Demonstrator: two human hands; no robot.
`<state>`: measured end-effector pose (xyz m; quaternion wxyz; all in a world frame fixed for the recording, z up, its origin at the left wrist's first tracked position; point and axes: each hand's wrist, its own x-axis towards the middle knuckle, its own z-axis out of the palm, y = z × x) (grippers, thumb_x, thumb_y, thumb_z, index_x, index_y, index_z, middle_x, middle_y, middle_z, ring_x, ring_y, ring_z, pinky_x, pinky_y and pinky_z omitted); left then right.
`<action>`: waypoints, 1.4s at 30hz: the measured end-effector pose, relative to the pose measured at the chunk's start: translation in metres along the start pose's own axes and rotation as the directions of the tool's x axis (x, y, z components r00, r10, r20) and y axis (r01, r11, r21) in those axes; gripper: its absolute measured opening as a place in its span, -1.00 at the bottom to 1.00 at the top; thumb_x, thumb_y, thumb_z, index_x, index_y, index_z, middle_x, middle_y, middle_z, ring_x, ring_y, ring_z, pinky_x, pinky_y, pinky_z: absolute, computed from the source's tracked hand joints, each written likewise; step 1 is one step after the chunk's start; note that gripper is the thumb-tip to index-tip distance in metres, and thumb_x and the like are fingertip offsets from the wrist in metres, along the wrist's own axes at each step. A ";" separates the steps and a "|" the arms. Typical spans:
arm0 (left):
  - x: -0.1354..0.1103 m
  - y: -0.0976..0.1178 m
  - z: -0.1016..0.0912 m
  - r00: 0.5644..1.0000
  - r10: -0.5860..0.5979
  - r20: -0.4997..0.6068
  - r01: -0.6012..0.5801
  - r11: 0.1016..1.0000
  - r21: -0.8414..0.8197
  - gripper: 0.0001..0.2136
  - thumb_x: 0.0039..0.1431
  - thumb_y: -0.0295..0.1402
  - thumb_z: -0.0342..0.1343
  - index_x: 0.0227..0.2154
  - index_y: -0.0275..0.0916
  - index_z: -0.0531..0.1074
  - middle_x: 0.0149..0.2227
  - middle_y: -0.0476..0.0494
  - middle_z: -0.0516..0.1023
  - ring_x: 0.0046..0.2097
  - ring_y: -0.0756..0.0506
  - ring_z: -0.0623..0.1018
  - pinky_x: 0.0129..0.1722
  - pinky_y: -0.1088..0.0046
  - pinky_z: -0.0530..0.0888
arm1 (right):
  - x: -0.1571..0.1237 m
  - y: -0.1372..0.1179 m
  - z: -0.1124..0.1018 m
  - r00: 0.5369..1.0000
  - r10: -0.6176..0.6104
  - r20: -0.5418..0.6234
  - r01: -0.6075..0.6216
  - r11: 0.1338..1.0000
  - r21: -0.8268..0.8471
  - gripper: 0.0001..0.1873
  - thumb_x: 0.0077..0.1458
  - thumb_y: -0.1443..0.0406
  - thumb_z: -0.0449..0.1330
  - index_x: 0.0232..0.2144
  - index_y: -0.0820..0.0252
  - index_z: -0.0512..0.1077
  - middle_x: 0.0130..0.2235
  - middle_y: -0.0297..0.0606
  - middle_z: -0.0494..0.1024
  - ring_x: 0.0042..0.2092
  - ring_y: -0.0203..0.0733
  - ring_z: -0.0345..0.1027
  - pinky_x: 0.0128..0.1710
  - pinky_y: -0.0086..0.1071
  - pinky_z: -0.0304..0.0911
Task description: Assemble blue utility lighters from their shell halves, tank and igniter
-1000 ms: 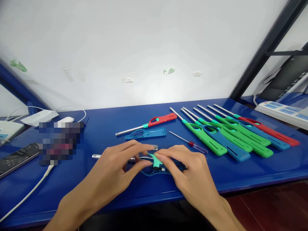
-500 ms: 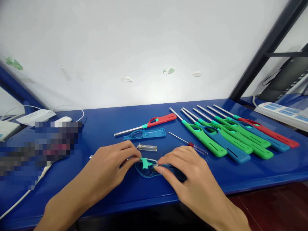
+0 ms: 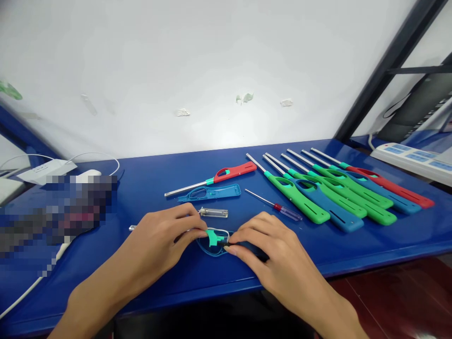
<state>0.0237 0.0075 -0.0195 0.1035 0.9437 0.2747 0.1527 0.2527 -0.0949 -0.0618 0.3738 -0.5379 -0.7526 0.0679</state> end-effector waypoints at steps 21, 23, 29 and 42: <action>0.001 0.011 0.008 0.995 -0.010 0.097 -0.005 0.988 0.155 -0.66 0.32 -0.65 -0.03 -0.17 -0.08 0.54 -0.16 0.00 0.57 -0.36 -0.05 0.56 -0.46 0.39 0.07 | -0.001 0.001 -0.003 0.977 0.215 -0.002 -0.212 0.965 0.152 -0.77 0.19 0.24 0.44 -0.33 -0.02 0.42 -0.29 -0.52 0.54 -0.24 -0.28 0.53 -0.19 -0.41 0.35; 0.001 0.012 0.009 0.995 -0.012 0.100 -0.004 0.987 0.160 -0.69 0.34 -0.62 -0.03 -0.20 -0.09 0.53 -0.19 0.00 0.56 -0.37 -0.06 0.54 -0.47 0.39 0.07 | -0.001 0.000 -0.003 0.973 0.227 0.027 -0.228 0.957 0.178 -0.77 0.22 0.24 0.41 -0.37 0.00 0.41 -0.29 -0.51 0.51 -0.22 -0.29 0.54 -0.18 -0.42 0.36; 0.004 0.021 0.010 0.991 -0.008 0.137 -0.027 0.967 0.253 -0.55 0.19 -0.73 -0.07 -0.09 -0.08 0.51 -0.16 -0.03 0.54 -0.43 -0.06 0.50 -0.50 0.38 0.02 | -0.001 -0.001 -0.003 0.974 0.225 0.038 -0.228 0.949 0.218 -0.75 0.25 0.31 0.37 -0.42 0.03 0.40 -0.29 -0.46 0.50 -0.20 -0.27 0.52 -0.16 -0.41 0.37; -0.001 0.014 0.013 0.990 0.086 0.110 -0.104 0.979 0.176 -0.52 0.30 -0.69 -0.11 0.02 0.00 0.47 -0.09 0.01 0.52 -0.42 -0.05 0.50 -0.48 0.39 0.08 | 0.000 0.000 -0.005 0.970 0.224 0.097 -0.241 0.942 0.232 -0.72 0.34 0.29 0.26 -0.45 0.06 0.38 -0.28 -0.35 0.56 -0.21 -0.18 0.47 -0.19 -0.34 0.42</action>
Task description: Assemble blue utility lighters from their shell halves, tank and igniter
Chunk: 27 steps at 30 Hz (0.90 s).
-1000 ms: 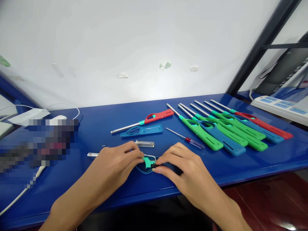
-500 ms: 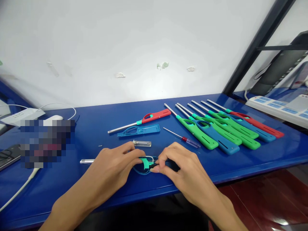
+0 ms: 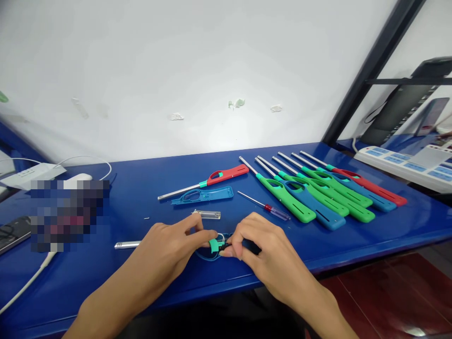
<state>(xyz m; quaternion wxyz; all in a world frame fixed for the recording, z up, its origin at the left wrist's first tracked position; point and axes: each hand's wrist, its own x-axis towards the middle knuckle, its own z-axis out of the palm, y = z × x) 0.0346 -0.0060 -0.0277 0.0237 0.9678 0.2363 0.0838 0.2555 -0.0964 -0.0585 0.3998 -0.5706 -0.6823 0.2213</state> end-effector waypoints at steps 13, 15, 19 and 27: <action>0.002 -0.001 0.002 0.995 -0.084 0.049 0.084 0.996 -0.006 -0.55 0.30 -0.69 -0.14 -0.01 0.01 0.42 -0.10 -0.01 0.50 -0.38 -0.11 0.54 -0.45 0.40 0.18 | 0.000 -0.002 -0.001 0.999 -0.051 0.014 0.051 0.998 -0.034 -0.73 0.33 0.34 0.28 -0.44 0.07 0.37 -0.25 -0.40 0.59 -0.18 -0.23 0.48 -0.15 -0.37 0.37; 0.003 -0.001 0.002 0.995 -0.091 0.041 0.093 0.995 -0.041 -0.54 0.30 -0.69 -0.14 -0.01 0.01 0.42 -0.11 0.00 0.49 -0.37 -0.10 0.55 -0.45 0.40 0.17 | -0.001 -0.001 0.000 0.998 -0.068 0.012 0.068 0.998 -0.016 -0.74 0.33 0.37 0.26 -0.42 0.07 0.37 -0.23 -0.41 0.61 -0.18 -0.25 0.49 -0.16 -0.39 0.38; 0.005 0.000 -0.003 0.989 -0.114 0.093 0.124 0.986 -0.114 -0.54 0.28 -0.70 -0.14 -0.03 -0.01 0.44 -0.09 -0.02 0.48 -0.29 -0.10 0.59 -0.42 0.41 0.22 | -0.004 0.001 0.003 0.988 -0.154 -0.027 0.151 0.985 -0.081 -0.75 0.36 0.43 0.20 -0.38 0.06 0.36 -0.22 -0.42 0.63 -0.20 -0.26 0.51 -0.15 -0.38 0.36; 0.003 -0.002 -0.002 0.996 -0.075 0.045 0.082 0.981 -0.178 -0.56 0.31 -0.70 -0.11 0.00 -0.06 0.49 -0.05 -0.06 0.51 -0.23 -0.11 0.62 -0.34 0.40 0.33 | -0.005 0.000 0.003 0.948 -0.312 -0.068 0.293 0.934 -0.205 -0.75 0.37 0.46 0.17 -0.36 0.07 0.36 -0.23 -0.35 0.62 -0.20 -0.22 0.51 -0.15 -0.34 0.36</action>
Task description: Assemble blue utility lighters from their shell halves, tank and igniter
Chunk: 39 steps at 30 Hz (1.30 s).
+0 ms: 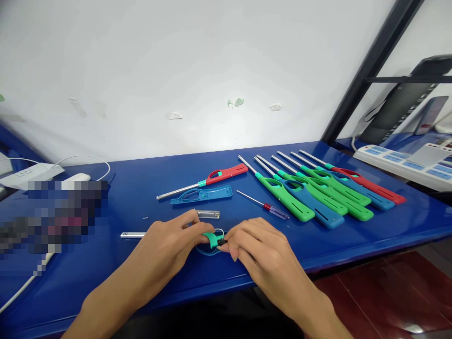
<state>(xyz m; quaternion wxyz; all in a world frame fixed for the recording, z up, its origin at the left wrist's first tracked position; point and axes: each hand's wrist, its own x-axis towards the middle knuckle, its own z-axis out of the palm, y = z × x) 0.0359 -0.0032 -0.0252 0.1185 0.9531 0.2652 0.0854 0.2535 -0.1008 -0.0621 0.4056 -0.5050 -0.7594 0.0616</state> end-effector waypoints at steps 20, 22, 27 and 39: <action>0.000 -0.002 0.015 0.923 0.132 -0.362 -0.158 0.986 -0.043 -0.79 0.41 -0.53 0.10 -0.14 -0.16 0.62 -0.23 -0.03 0.65 -0.29 -0.06 0.63 -0.32 0.46 0.43 | 0.004 -0.004 0.000 0.931 0.323 -0.169 -0.281 0.931 0.232 -0.70 0.19 0.19 0.43 -0.45 0.05 0.40 -0.37 -0.43 0.66 -0.36 -0.23 0.56 -0.24 -0.39 0.43; 0.001 -0.001 0.014 0.926 0.104 -0.363 -0.134 0.989 -0.059 -0.81 0.41 -0.51 0.13 -0.14 -0.16 0.63 -0.24 -0.03 0.66 -0.30 -0.07 0.64 -0.29 0.44 0.46 | 0.003 -0.003 0.000 0.921 0.346 -0.178 -0.293 0.918 0.268 -0.70 0.18 0.17 0.43 -0.45 0.06 0.40 -0.36 -0.41 0.68 -0.34 -0.20 0.59 -0.23 -0.37 0.47; 0.003 -0.001 0.012 0.930 0.055 -0.363 -0.097 0.990 -0.098 -0.84 0.37 -0.52 0.17 -0.16 -0.16 0.63 -0.24 -0.03 0.68 -0.28 -0.09 0.66 -0.24 0.41 0.52 | 0.004 -0.002 -0.005 0.906 0.411 -0.100 -0.330 0.836 0.439 -0.72 0.12 0.18 0.48 -0.44 0.06 0.45 -0.30 -0.37 0.73 -0.19 -0.11 0.69 -0.16 -0.36 0.56; 0.003 0.004 0.016 0.904 0.124 -0.410 -0.163 0.985 -0.061 -0.86 0.37 -0.53 0.16 -0.15 -0.20 0.58 -0.24 -0.08 0.65 -0.27 -0.11 0.65 -0.22 0.36 0.56 | 0.011 0.000 -0.012 0.874 0.485 -0.025 -0.438 0.809 0.393 -0.87 0.09 0.14 0.48 -0.38 0.02 0.67 -0.28 -0.34 0.76 -0.19 -0.10 0.66 -0.16 -0.37 0.54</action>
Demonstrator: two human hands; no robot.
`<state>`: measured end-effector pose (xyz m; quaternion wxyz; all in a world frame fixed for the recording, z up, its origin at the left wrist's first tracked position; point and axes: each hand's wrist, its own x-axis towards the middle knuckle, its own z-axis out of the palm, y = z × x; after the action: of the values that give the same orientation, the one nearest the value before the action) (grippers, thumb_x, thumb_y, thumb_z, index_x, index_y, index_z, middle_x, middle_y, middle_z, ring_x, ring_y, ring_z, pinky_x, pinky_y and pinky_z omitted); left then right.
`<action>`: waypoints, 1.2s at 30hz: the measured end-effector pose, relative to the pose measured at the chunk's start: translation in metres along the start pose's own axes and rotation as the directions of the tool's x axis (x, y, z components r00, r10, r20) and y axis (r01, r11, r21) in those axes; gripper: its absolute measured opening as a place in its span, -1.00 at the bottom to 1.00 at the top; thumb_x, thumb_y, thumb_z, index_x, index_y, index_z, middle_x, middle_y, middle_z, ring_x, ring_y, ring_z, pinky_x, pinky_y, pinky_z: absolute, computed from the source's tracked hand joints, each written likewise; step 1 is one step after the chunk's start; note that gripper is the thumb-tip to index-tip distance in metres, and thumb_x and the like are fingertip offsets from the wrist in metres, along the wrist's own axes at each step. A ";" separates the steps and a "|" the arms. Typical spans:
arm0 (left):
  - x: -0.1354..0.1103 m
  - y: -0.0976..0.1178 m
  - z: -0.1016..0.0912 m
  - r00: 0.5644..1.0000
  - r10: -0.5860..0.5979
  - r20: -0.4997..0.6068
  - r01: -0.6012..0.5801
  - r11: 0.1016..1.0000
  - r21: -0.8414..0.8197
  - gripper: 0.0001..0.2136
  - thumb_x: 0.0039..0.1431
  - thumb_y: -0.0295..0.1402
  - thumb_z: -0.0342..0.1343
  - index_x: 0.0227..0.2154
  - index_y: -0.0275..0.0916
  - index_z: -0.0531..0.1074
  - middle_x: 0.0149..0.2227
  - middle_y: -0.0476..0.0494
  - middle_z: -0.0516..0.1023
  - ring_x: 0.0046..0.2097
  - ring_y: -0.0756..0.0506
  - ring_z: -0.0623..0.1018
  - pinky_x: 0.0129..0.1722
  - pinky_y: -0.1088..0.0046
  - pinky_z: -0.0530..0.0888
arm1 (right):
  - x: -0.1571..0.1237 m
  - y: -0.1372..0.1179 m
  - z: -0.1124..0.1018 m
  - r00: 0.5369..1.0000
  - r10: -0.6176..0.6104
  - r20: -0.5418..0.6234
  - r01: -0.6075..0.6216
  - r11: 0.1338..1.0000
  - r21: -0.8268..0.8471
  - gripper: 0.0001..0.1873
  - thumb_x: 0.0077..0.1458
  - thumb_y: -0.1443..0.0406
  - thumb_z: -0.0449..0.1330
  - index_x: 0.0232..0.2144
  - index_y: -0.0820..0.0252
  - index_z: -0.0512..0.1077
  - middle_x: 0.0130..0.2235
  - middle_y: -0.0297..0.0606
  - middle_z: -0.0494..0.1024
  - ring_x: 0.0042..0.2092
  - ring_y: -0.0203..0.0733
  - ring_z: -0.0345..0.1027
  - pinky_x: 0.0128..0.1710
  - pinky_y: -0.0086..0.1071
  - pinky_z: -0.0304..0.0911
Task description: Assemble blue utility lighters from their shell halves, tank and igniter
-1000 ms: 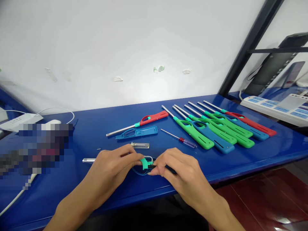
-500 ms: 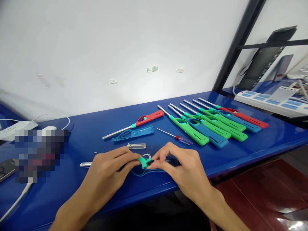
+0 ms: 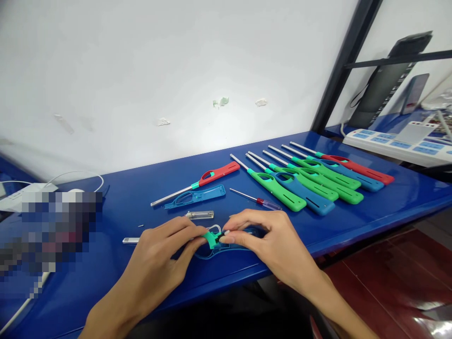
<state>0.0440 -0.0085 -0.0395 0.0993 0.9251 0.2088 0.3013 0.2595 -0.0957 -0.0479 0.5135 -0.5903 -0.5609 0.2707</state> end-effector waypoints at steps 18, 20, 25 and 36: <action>-0.001 0.001 0.003 0.999 0.050 -0.011 -0.049 0.995 0.081 -0.84 0.39 -0.53 0.08 -0.23 -0.24 0.55 -0.32 -0.06 0.60 -0.35 -0.10 0.56 -0.45 0.41 0.30 | -0.004 0.006 0.000 0.899 -0.391 0.197 0.436 0.847 -0.306 -0.88 0.40 0.37 0.21 -0.18 0.05 0.53 -0.23 -0.43 0.58 -0.20 -0.31 0.44 -0.13 -0.44 0.30; -0.001 0.002 0.003 0.999 0.043 0.026 -0.045 0.996 0.083 -0.81 0.40 -0.53 0.05 -0.24 -0.23 0.55 -0.35 -0.05 0.57 -0.37 -0.09 0.53 -0.47 0.40 0.25 | -0.005 0.007 0.000 0.890 -0.420 0.178 0.456 0.835 -0.307 -0.88 0.38 0.39 0.22 -0.18 0.06 0.54 -0.22 -0.41 0.58 -0.19 -0.31 0.44 -0.13 -0.43 0.31; -0.002 0.003 0.006 0.997 0.040 0.060 -0.043 0.997 0.061 -0.77 0.38 -0.58 0.01 -0.26 -0.24 0.56 -0.38 -0.04 0.54 -0.40 -0.08 0.49 -0.47 0.39 0.23 | -0.008 0.011 0.000 0.837 -0.516 0.182 0.546 0.781 -0.303 -0.88 0.36 0.43 0.24 -0.15 0.13 0.54 -0.23 -0.33 0.57 -0.22 -0.26 0.40 -0.17 -0.34 0.32; -0.003 0.002 0.009 0.996 0.088 0.017 -0.090 0.987 0.136 -0.71 0.30 -0.66 -0.04 -0.30 -0.29 0.59 -0.45 -0.03 0.47 -0.49 -0.05 0.38 -0.54 0.35 0.10 | -0.010 0.014 0.004 0.798 -0.575 0.179 0.596 0.713 -0.370 -0.81 0.33 0.49 0.24 -0.09 0.17 0.53 -0.29 -0.27 0.53 -0.29 -0.23 0.32 -0.29 -0.30 0.28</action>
<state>0.0482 -0.0123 -0.0476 0.0232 0.9397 0.1868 0.2854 0.2587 -0.1018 -0.0642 0.4232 -0.4687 -0.7753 -0.0140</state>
